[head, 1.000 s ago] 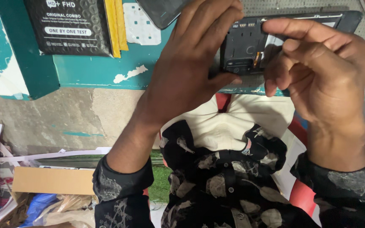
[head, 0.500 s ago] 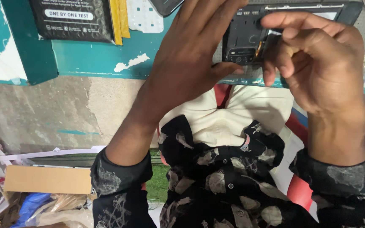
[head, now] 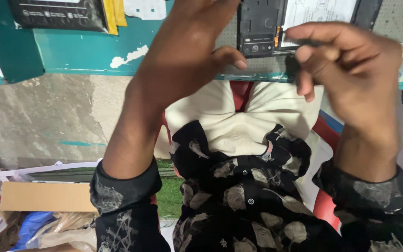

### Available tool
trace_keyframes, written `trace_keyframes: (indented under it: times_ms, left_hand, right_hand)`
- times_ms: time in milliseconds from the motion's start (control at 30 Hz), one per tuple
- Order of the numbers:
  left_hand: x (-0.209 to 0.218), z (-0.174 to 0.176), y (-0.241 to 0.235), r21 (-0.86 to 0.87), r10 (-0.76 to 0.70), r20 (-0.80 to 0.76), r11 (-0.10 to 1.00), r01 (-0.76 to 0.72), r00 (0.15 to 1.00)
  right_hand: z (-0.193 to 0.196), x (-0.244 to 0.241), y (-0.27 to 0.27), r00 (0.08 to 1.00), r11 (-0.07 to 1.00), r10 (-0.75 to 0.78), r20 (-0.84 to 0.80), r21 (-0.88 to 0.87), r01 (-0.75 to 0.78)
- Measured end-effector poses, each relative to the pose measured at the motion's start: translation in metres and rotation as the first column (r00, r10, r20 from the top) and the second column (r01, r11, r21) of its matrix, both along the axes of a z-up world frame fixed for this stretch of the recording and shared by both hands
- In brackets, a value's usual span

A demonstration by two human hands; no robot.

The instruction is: The person disassembles a smartphone by removing the back cover and using tweezers to detach internal components. They carefully lift and separate parts from the main body, handling the device with both hands throughout the process.

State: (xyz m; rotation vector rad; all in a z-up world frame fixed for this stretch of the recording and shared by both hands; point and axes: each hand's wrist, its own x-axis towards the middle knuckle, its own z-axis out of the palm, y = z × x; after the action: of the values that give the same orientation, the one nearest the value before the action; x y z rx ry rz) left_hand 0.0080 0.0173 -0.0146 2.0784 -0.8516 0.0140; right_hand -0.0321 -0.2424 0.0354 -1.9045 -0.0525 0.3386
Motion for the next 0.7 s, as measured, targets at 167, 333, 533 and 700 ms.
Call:
trace_keyframes:
  times_ms: [167,333,533,700]
  left_hand:
    - [0.000,0.001,0.002,0.029,-0.015,-0.012,0.999,0.016,1.000]
    - [-0.002,-0.007,0.002,0.057,0.012,-0.038,0.998,-0.010,0.999]
    - [-0.008,-0.026,0.001,-0.094,-0.003,-0.164,0.996,-0.012,0.987]
    - [-0.013,-0.041,0.001,-0.141,0.035,-0.079,0.989,-0.045,0.996]
  right_hand:
    - [-0.004,-0.014,0.009,0.998,1.000,-0.001,0.069,-0.017,0.002]
    - [-0.005,-0.014,0.012,0.999,0.999,0.027,0.037,-0.042,-0.025]
    - [-0.001,-0.011,0.018,1.000,0.998,-0.014,-0.027,-0.062,0.012]
    - [-0.006,-0.018,0.018,1.000,0.998,-0.001,0.013,-0.060,0.002]
